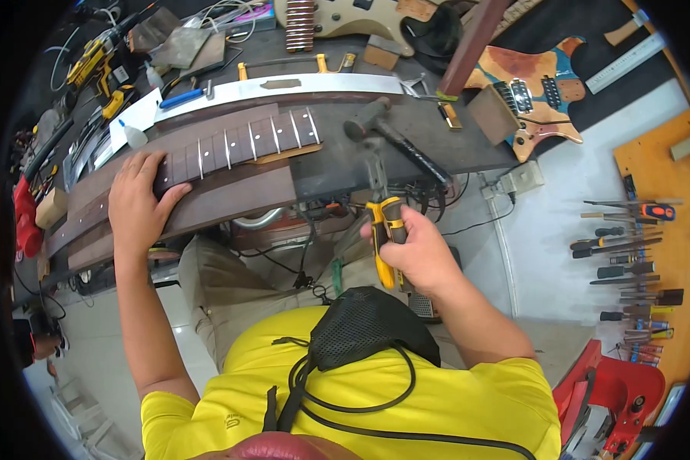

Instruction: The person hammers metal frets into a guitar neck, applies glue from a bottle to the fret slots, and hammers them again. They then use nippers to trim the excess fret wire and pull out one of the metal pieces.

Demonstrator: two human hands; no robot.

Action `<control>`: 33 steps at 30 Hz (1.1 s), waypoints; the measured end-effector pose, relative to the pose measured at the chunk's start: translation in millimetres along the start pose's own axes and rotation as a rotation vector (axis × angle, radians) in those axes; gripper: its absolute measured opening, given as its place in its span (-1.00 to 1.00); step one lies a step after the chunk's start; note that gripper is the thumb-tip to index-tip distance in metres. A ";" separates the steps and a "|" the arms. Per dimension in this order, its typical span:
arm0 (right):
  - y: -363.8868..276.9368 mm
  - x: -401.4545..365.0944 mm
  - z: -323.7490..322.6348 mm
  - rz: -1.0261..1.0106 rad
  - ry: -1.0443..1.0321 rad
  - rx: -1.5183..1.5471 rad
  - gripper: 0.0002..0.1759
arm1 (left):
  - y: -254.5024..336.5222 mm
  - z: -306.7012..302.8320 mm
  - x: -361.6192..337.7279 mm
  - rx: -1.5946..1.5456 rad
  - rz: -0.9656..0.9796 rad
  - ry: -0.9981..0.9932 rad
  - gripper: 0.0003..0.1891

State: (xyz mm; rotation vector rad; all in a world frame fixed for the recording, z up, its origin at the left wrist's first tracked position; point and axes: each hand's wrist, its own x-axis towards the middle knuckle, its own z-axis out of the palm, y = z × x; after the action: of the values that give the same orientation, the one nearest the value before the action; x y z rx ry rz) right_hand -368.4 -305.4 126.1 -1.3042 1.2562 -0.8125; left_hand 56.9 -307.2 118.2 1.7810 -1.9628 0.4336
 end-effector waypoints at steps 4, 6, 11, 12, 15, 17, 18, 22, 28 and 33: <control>-5.7 3.2 -3.5 0.385 -0.207 0.110 -0.37 | -0.6 1.4 -1.2 0.013 -0.032 -0.004 -0.35; -15.8 2.8 1.7 0.442 -0.246 0.163 -0.30 | -0.6 2.3 -2.0 0.012 -0.048 -0.009 -0.34; -37.0 9.5 6.0 0.498 -0.299 0.189 -0.24 | -1.9 0.8 0.1 -0.003 -0.060 -0.026 -0.34; -41.7 9.1 8.1 0.489 -0.273 0.185 -0.24 | -3.0 1.4 -0.5 -0.003 -0.068 -0.028 -0.34; -49.4 17.2 5.7 0.495 -0.301 0.214 -0.24 | -3.6 3.8 -0.9 0.017 -0.045 -0.012 -0.34; -49.0 20.7 3.1 0.495 -0.312 0.185 -0.20 | -3.6 2.9 -0.4 0.032 -0.020 0.028 -0.33; -49.2 23.0 3.4 0.492 -0.325 0.154 -0.17 | -4.2 2.1 0.0 0.035 -0.023 0.029 -0.33; -52.5 24.3 7.1 0.500 -0.320 0.152 -0.17 | -4.2 1.9 -0.6 -0.008 -0.032 0.002 -0.34; -60.2 23.0 12.5 0.514 -0.304 0.190 -0.17 | -4.9 1.6 -0.6 -0.031 -0.035 -0.011 -0.34; -64.6 21.2 15.8 0.547 -0.248 0.233 -0.23 | -5.5 1.5 -0.6 -0.043 -0.029 0.001 -0.35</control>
State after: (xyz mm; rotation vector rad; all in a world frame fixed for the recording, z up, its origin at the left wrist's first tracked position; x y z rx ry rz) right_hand -335.6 -332.3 181.5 -0.7872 1.1957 -0.3778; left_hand 62.3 -308.2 116.3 1.7791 -1.9288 0.3802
